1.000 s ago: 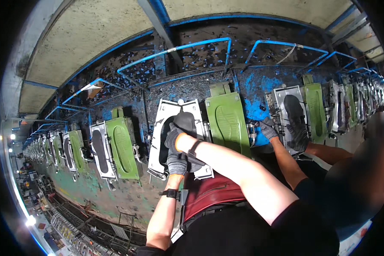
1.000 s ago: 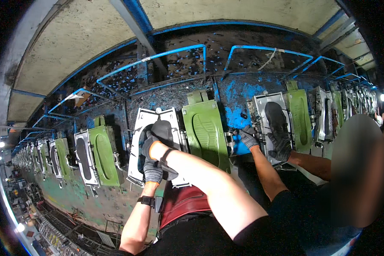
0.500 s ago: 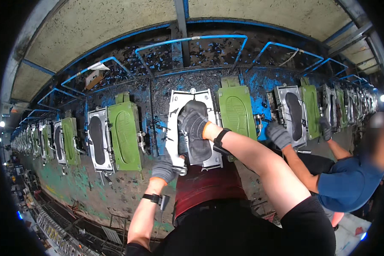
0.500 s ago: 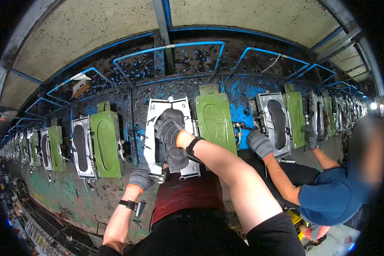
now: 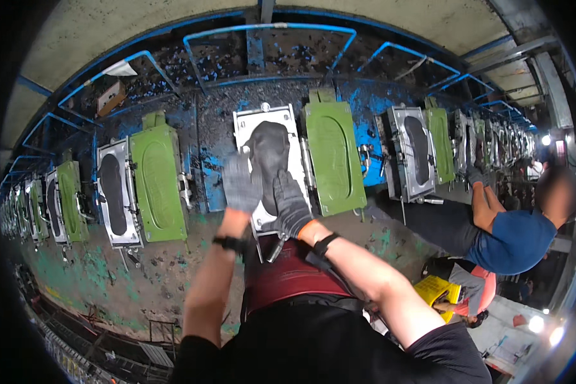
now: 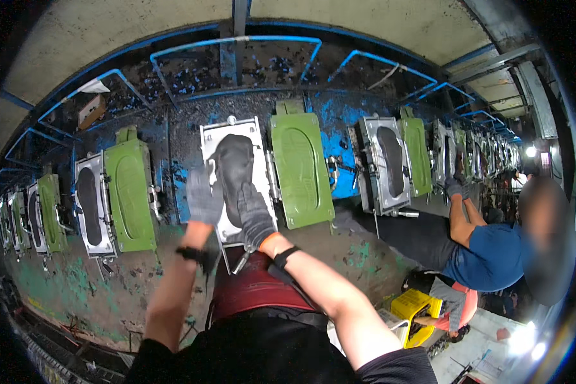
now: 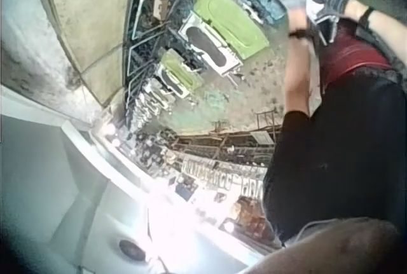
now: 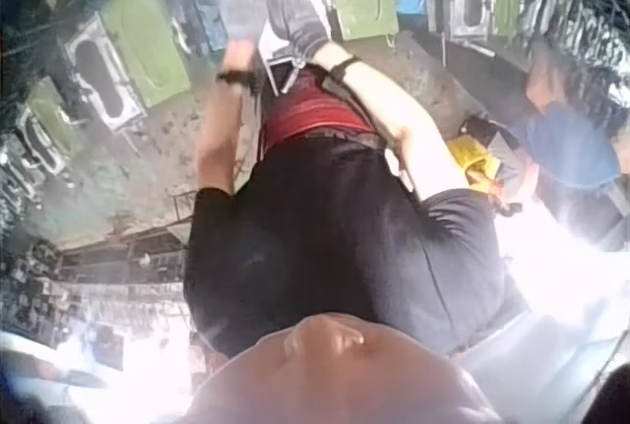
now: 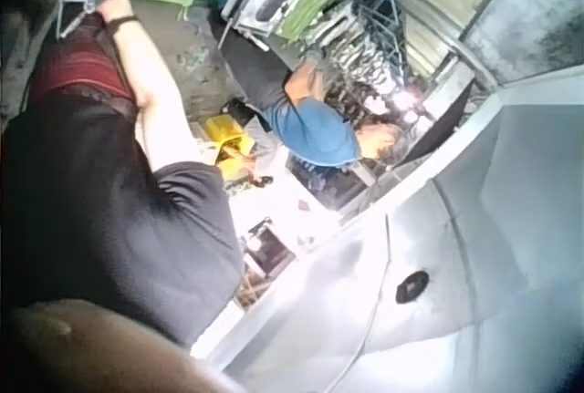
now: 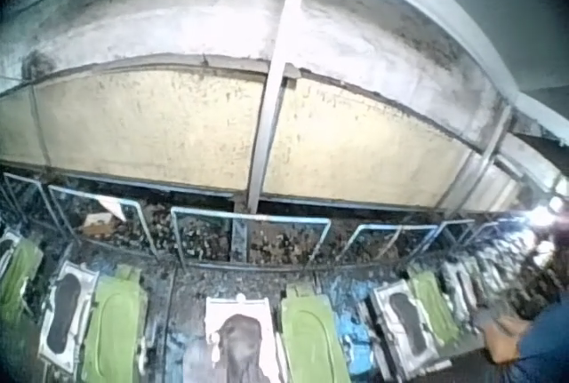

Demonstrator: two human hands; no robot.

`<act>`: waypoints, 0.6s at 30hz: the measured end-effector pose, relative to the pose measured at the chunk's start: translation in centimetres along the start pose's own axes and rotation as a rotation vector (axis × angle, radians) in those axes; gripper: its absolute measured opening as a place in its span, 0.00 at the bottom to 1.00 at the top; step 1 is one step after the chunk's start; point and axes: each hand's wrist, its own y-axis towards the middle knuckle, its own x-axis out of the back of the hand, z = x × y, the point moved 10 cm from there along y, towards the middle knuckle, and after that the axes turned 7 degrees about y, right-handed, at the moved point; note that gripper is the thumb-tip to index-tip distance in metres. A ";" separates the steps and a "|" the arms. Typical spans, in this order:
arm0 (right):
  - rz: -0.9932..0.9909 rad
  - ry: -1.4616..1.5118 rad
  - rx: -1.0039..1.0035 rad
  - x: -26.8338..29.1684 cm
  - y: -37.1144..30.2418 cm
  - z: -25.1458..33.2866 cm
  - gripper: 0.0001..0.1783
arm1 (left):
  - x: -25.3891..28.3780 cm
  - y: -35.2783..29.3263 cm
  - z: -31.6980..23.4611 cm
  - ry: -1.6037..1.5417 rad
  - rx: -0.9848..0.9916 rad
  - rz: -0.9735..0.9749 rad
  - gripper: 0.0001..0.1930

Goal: The recorder is operating a machine to mold or press shoe soles and uppers together in a factory setting.

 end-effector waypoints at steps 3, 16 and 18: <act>0.144 0.055 -0.169 -3.6 -5.4 -1.0 0.72 | -0.5 6.4 -3.4 -0.012 -0.109 -0.132 0.23; 0.181 0.160 -0.082 -0.1 -8.2 -4.4 0.70 | -9.1 3.0 -9.0 0.447 -0.193 0.225 0.34; 0.263 0.150 -0.081 0.1 -8.2 -4.4 0.69 | -10.2 6.1 -7.3 0.315 -0.011 0.432 0.29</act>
